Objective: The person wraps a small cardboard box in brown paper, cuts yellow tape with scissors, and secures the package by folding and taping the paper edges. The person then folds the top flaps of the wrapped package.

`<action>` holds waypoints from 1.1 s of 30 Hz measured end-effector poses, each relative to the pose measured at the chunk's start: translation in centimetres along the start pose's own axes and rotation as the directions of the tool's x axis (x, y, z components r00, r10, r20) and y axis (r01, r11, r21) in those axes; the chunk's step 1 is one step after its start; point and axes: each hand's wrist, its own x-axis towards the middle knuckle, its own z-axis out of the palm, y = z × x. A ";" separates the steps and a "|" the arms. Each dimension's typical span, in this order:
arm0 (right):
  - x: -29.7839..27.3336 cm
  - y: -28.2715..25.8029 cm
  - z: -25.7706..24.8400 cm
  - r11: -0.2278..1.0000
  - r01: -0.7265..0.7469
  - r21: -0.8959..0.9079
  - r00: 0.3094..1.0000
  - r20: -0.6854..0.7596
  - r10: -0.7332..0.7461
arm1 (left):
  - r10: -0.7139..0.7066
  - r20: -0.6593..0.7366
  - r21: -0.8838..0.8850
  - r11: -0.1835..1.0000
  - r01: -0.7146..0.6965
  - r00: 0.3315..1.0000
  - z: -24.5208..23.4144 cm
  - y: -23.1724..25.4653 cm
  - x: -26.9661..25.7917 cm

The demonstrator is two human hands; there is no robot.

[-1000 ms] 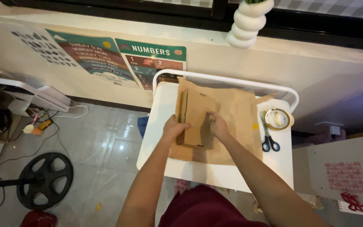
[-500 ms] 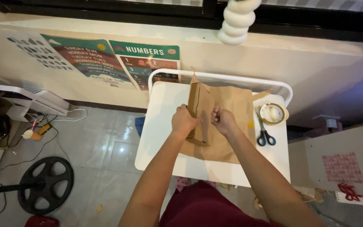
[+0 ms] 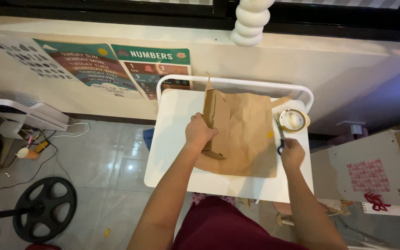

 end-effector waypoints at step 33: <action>-3.6 -25.8 1.9 0.699 -0.215 0.682 0.781 0.549 -0.296 | 0.084 0.174 -0.163 0.985 -0.055 0.981 -0.3 -0.8 0.4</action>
